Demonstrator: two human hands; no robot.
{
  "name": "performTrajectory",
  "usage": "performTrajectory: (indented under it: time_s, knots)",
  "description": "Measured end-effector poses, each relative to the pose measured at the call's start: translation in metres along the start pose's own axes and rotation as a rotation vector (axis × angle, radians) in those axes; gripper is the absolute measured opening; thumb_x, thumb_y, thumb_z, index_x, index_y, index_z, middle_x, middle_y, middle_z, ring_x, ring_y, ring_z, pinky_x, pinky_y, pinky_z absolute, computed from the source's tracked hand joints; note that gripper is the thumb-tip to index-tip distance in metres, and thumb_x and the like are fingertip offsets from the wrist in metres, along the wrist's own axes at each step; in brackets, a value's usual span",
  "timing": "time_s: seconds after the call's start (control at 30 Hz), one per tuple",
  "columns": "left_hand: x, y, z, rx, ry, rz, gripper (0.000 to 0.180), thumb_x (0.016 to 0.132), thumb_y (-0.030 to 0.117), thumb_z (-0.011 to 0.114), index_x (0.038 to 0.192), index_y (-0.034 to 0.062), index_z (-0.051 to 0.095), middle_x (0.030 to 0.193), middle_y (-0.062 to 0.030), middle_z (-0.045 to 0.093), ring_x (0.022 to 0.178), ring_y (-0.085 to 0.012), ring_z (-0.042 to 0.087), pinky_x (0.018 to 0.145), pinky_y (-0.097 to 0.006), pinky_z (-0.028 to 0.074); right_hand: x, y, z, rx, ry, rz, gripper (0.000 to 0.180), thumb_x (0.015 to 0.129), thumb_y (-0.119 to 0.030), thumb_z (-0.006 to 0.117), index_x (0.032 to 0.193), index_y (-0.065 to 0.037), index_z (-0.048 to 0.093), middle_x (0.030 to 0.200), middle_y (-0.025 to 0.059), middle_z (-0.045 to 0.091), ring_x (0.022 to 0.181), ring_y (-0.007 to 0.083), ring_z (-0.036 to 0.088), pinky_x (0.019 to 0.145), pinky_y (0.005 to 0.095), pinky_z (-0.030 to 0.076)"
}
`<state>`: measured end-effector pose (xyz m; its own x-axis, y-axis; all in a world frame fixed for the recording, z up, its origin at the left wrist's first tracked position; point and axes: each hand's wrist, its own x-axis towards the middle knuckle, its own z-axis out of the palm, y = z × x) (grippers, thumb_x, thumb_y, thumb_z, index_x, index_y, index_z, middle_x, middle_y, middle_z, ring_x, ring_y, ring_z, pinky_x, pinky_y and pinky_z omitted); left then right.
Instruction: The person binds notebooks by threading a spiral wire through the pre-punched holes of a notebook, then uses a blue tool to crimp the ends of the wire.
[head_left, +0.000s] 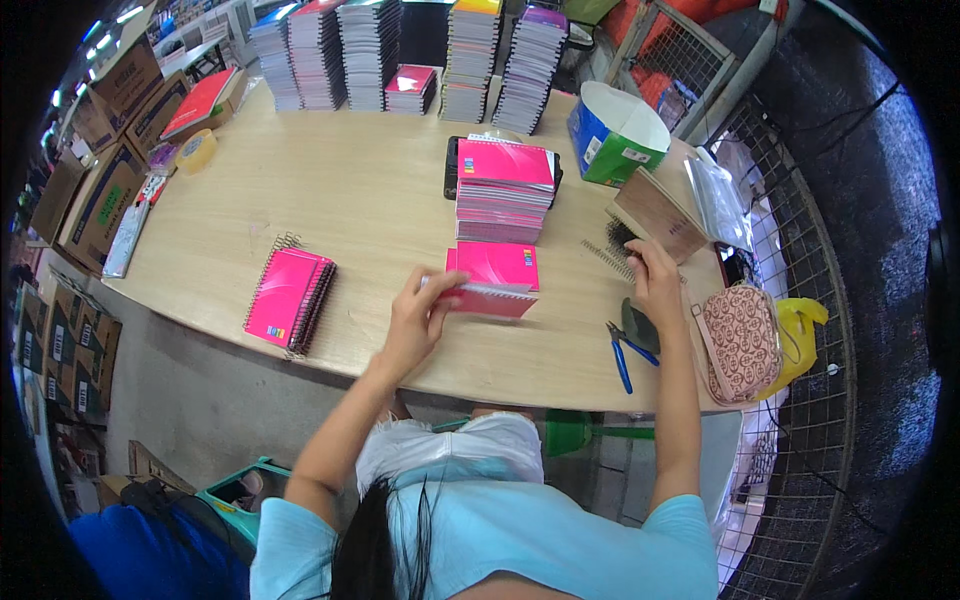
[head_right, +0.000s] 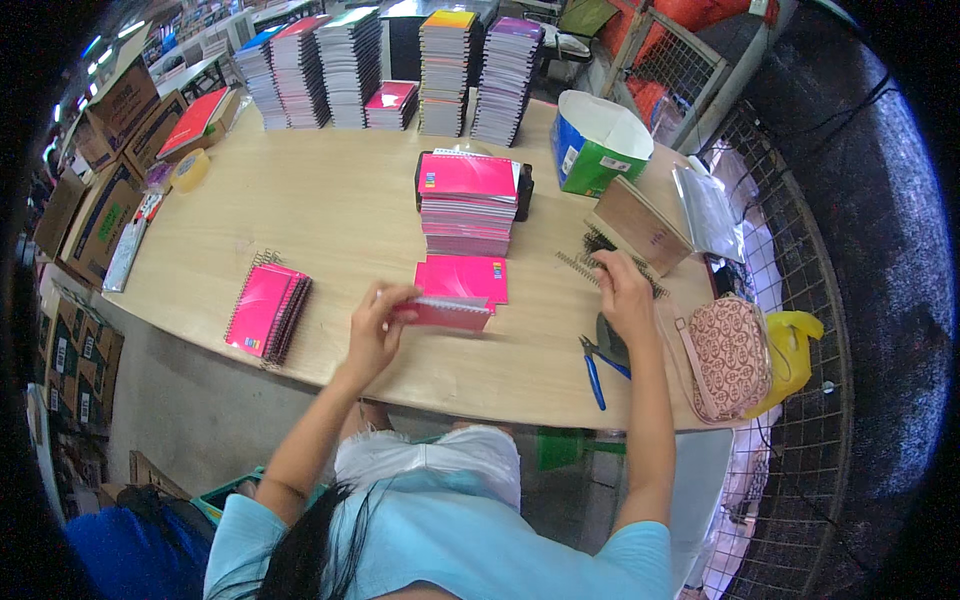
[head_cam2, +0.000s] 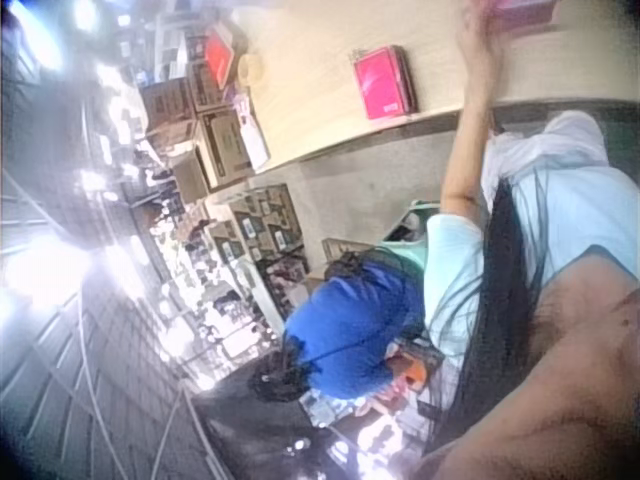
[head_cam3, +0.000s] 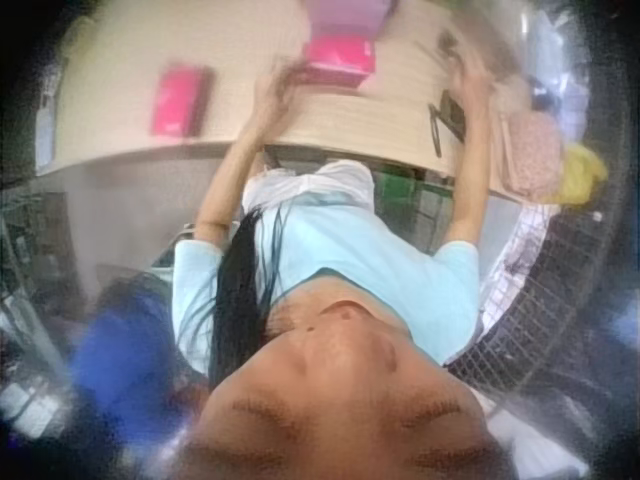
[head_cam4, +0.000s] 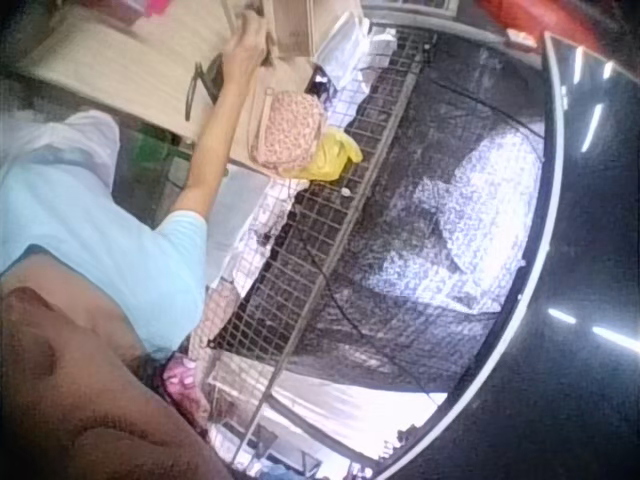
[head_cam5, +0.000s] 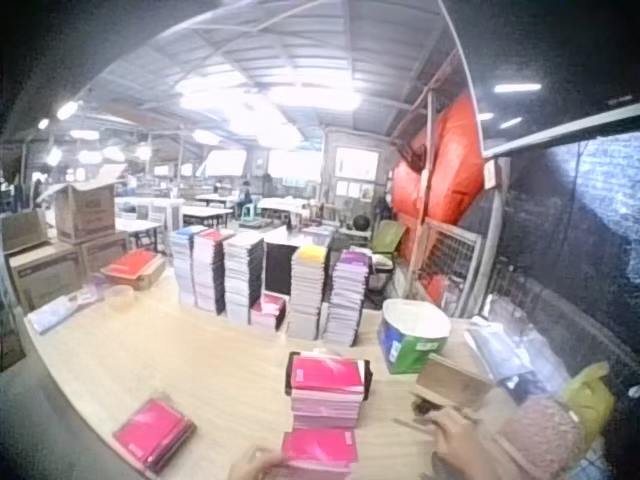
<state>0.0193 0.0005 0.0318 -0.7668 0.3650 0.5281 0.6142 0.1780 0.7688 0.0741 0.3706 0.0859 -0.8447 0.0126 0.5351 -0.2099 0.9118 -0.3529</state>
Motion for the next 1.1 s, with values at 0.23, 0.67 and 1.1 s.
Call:
performTrajectory:
  time_s: [0.23,0.67,1.1]
  knots:
    - [-0.036,-0.015,0.032,-0.078,0.089,-0.170,0.041,0.086,-0.008,0.064,0.123,0.0097,0.064,0.113,-0.0173,0.052,0.100,-0.0317,0.061,0.082,-0.038,0.054,-0.042,-0.104,0.051,0.570,-0.206,0.244,0.042,0.080,-0.009,0.079,0.120,-0.003,0.066,0.103,0.0091,0.069,0.081,0.0153,0.062,0.070,0.0281,0.050]
    - [-0.039,-0.010,0.049,-0.053,0.195,-0.237,0.027,0.085,0.005,0.073,0.111,0.0071,0.067,0.107,-0.0145,0.050,0.099,-0.0274,0.053,0.085,-0.036,0.047,-0.052,-0.126,0.077,0.485,0.021,0.283,0.029,0.087,-0.013,0.076,0.114,-0.002,0.072,0.085,0.0092,0.065,0.073,0.0184,0.061,0.066,0.0297,0.047]
    - [-0.037,-0.009,0.051,0.036,0.210,-0.123,0.021,0.081,0.000,0.075,0.101,0.0025,0.067,0.105,-0.0132,0.048,0.099,-0.0275,0.053,0.083,-0.036,0.048,-0.046,-0.090,0.056,0.537,-0.225,0.199,0.020,0.087,-0.002,0.068,0.106,-0.003,0.076,0.099,0.0114,0.074,0.088,0.0239,0.068,0.078,0.0321,0.053]
